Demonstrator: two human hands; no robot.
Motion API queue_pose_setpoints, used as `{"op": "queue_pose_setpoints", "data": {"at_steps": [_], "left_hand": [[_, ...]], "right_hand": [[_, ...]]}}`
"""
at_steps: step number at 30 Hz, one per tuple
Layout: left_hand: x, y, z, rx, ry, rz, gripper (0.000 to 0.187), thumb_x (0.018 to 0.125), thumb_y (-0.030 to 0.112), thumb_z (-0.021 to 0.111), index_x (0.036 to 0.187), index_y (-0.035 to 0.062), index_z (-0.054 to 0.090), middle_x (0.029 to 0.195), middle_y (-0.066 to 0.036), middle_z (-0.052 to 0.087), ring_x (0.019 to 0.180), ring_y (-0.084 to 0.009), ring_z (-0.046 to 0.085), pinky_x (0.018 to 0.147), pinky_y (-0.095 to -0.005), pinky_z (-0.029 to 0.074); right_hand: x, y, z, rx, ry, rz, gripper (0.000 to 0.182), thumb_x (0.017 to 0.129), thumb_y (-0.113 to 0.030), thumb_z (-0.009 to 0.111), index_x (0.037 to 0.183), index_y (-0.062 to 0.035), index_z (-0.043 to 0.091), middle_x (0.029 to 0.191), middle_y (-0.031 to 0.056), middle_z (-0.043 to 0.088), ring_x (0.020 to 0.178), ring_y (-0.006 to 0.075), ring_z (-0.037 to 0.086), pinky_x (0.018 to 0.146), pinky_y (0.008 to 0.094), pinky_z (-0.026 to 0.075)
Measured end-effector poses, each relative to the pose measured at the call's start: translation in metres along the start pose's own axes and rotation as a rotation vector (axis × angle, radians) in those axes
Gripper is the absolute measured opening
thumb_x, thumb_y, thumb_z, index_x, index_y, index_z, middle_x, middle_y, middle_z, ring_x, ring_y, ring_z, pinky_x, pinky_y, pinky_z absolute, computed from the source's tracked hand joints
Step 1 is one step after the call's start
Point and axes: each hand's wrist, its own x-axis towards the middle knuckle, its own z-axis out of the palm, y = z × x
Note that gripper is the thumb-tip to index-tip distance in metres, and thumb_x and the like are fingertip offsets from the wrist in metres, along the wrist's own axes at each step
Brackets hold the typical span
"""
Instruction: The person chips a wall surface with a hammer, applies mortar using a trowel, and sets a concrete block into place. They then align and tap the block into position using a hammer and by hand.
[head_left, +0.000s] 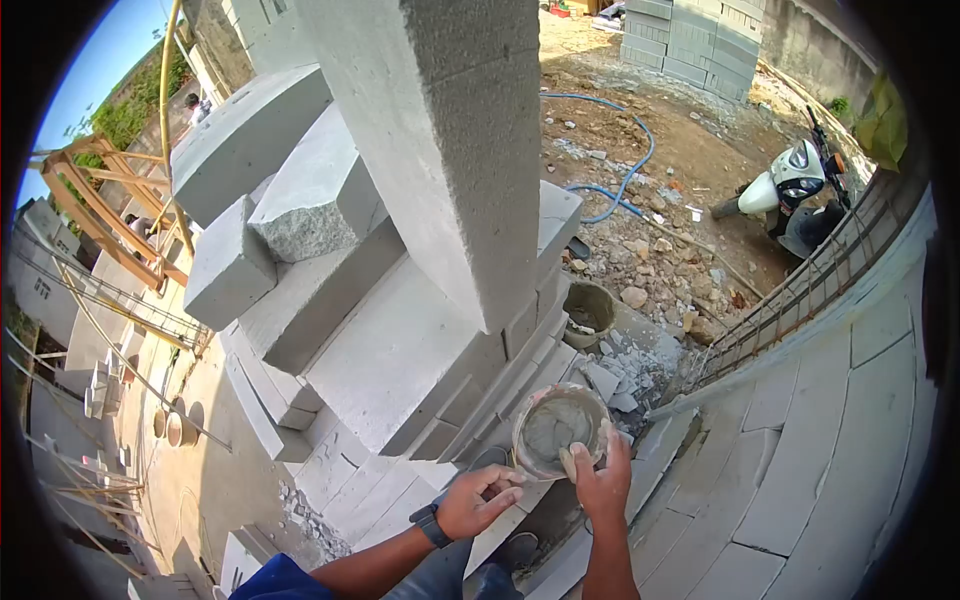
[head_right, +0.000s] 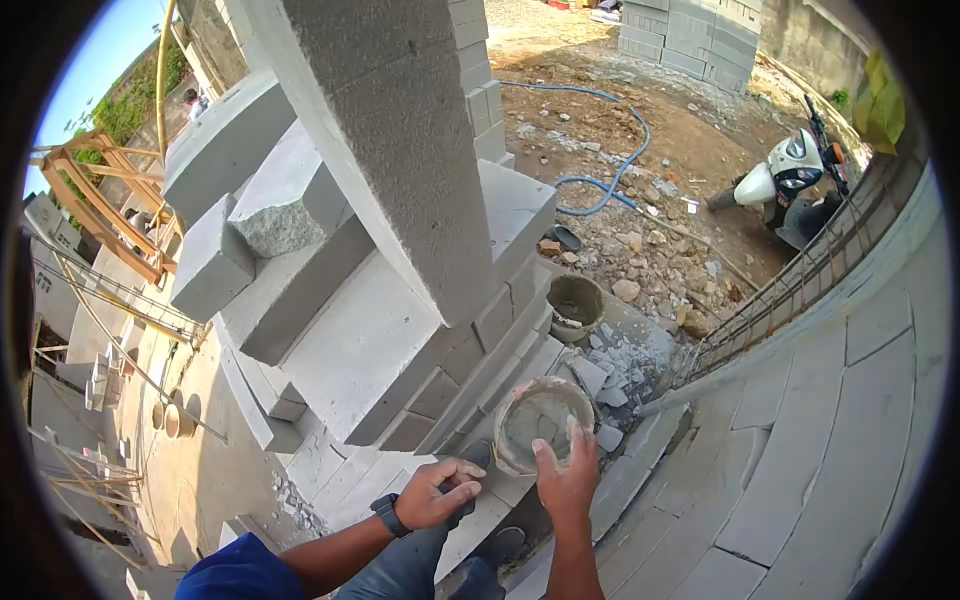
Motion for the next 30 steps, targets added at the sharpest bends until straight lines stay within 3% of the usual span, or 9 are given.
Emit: {"op": "queue_pose_setpoints", "data": {"at_steps": [3, 5, 10, 13, 16, 18, 21, 26, 30], "left_hand": [[-0.019, 0.051, -0.053, -0.032, 0.119, 0.115, 0.029, 0.098, 0.017, 0.071, 0.120, -0.0015, 0.067, 0.089, -0.005, 0.072, 0.078, -0.0081, 0.062, 0.075, -0.0266, 0.052], [-0.024, 0.063, -0.077, -0.093, 0.206, 0.164, 0.029, 0.098, 0.016, 0.071, 0.121, -0.0014, 0.066, 0.090, -0.004, 0.071, 0.079, -0.0082, 0.062, 0.075, -0.0261, 0.052], [0.001, 0.043, -0.095, -0.466, 0.237, 0.042, 0.031, 0.102, 0.021, 0.068, 0.125, 0.0003, 0.064, 0.098, -0.002, 0.069, 0.087, -0.0090, 0.064, 0.078, -0.0253, 0.053], [0.037, 0.026, -0.079, -0.581, 0.057, -0.181, 0.039, 0.108, 0.035, 0.055, 0.134, 0.0054, 0.060, 0.108, -0.006, 0.069, 0.092, -0.0141, 0.067, 0.083, -0.0301, 0.055], [0.066, 0.029, -0.062, -0.722, -0.033, -0.345, 0.051, 0.109, 0.048, 0.049, 0.140, 0.0086, 0.055, 0.120, -0.009, 0.068, 0.099, -0.0180, 0.069, 0.085, -0.0325, 0.056], [0.086, 0.036, -0.059, -0.735, 0.041, -0.282, 0.053, 0.108, 0.049, 0.050, 0.141, 0.0081, 0.054, 0.121, -0.009, 0.068, 0.101, -0.0176, 0.068, 0.087, -0.0328, 0.055], [0.108, 0.061, -0.073, -0.782, 0.130, -0.236, 0.076, 0.104, 0.060, 0.050, 0.154, 0.0040, 0.038, 0.132, -0.014, 0.061, 0.110, -0.0228, 0.065, 0.091, -0.0365, 0.054], [0.138, 0.098, -0.092, -1.155, 0.236, -0.459, 0.115, 0.089, 0.082, 0.054, 0.165, 0.0077, 0.010, 0.156, -0.026, 0.039, 0.134, -0.0358, 0.052, 0.102, -0.0497, 0.049], [0.113, 0.087, -0.039, -1.191, 0.215, -0.505, 0.125, 0.082, 0.089, 0.055, 0.164, 0.0051, 0.012, 0.160, -0.023, 0.030, 0.142, -0.0392, 0.042, 0.114, -0.0549, 0.035]], "right_hand": [[0.068, -0.148, -0.046, 0.040, 0.050, -0.320, 0.076, 0.085, -0.026, 0.081, 0.145, 0.0062, 0.047, 0.129, 0.0250, 0.056, 0.123, 0.0410, 0.055, 0.105, 0.0487, 0.045], [0.108, -0.214, -0.050, 0.111, 0.069, -0.510, 0.096, 0.081, -0.035, 0.087, 0.153, 0.0048, 0.037, 0.133, 0.0247, 0.053, 0.125, 0.0394, 0.054, 0.108, 0.0491, 0.044], [0.192, -0.321, -0.020, 0.138, 0.128, -0.607, 0.151, 0.060, -0.059, 0.095, 0.161, 0.0058, 0.005, 0.160, 0.0358, 0.023, 0.150, 0.0472, 0.028, 0.122, 0.0527, 0.029], [0.224, -0.354, -0.007, 0.055, 0.051, -0.496, 0.160, 0.056, -0.059, 0.097, 0.158, 0.0109, -0.005, 0.163, 0.0403, 0.008, 0.154, 0.0500, 0.014, 0.125, 0.0537, 0.023], [0.222, -0.357, 0.005, 0.111, 0.069, -0.485, 0.155, 0.061, -0.047, 0.099, 0.157, 0.0132, -0.006, 0.156, 0.0402, 0.023, 0.147, 0.0458, 0.033, 0.120, 0.0490, 0.031], [0.218, -0.346, 0.009, 0.073, 0.051, -0.437, 0.150, 0.063, -0.040, 0.099, 0.158, 0.0115, -0.006, 0.154, 0.0384, 0.030, 0.141, 0.0437, 0.041, 0.117, 0.0465, 0.036], [0.210, -0.349, 0.013, 0.071, -0.003, -0.304, 0.147, 0.063, -0.035, 0.099, 0.158, 0.0115, -0.004, 0.155, 0.0371, 0.029, 0.142, 0.0437, 0.040, 0.118, 0.0468, 0.035], [0.195, -0.336, 0.007, 0.137, 0.133, -0.427, 0.138, 0.065, -0.026, 0.095, 0.158, 0.0123, 0.000, 0.156, 0.0355, 0.028, 0.145, 0.0436, 0.035, 0.120, 0.0471, 0.031], [0.157, -0.319, -0.022, 0.384, 0.144, -0.381, 0.124, 0.066, -0.018, 0.092, 0.157, 0.0094, 0.012, 0.150, 0.0296, 0.037, 0.136, 0.0386, 0.045, 0.112, 0.0465, 0.041]]}}
